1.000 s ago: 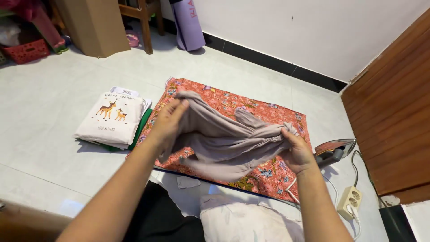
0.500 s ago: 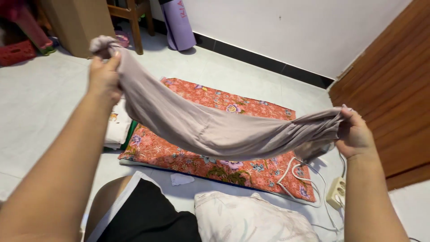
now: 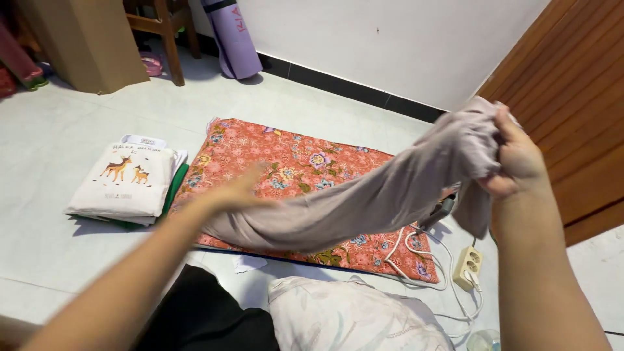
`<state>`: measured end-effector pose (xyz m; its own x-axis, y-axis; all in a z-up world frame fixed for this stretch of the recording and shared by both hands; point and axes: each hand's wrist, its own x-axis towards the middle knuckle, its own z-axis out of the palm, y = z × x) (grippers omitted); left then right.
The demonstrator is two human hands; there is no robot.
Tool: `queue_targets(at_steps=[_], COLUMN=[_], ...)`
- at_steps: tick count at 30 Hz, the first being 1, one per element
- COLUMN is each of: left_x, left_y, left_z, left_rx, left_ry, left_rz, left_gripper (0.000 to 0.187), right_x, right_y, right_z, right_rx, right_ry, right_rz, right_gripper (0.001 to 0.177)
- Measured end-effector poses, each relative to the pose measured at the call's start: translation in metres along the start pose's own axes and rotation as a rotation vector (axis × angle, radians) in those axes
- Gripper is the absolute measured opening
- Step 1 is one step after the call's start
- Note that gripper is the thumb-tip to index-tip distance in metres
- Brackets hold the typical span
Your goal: The person irons a tan garment by hand on a floral mat on the floor, using an iron and a spray bottle of water, then folds the garment.
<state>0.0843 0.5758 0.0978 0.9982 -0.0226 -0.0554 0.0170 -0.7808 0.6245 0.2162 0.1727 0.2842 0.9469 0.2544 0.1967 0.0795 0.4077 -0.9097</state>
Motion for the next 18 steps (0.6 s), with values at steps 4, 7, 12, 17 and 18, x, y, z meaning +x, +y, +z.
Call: queue_targets(at_steps=[4,7,12,17,18], left_x=[-0.016,-0.02,-0.014,-0.014,-0.016], left_y=[0.126,0.175,0.147,0.097,0.097], left_z=[0.066,0.073,0.046,-0.032,-0.044], left_rx=[-0.264,-0.45,-0.826,-0.475,-0.499], left_ry=[0.086,0.281,0.496,0.746,0.745], left_rz=[0.463,0.399,0.411,0.387,0.432], left_gripper=[0.116,0.086,0.039,0.019,0.017], right_x=[-0.004,-0.012,-0.028,-0.026,-0.018], right_y=[0.017,0.017,-0.001,0.007,0.016], right_z=[0.061,0.088,0.083,0.041,0.032], right_rx=[0.079,0.092,-0.209,-0.432,-0.428], right_ry=[-0.142,-0.242,-0.128,-0.239,-0.241], right_rz=[0.139,0.151,-0.036,-0.091,-0.087], right_gripper=[0.035,0.036,0.022,0.021,0.021])
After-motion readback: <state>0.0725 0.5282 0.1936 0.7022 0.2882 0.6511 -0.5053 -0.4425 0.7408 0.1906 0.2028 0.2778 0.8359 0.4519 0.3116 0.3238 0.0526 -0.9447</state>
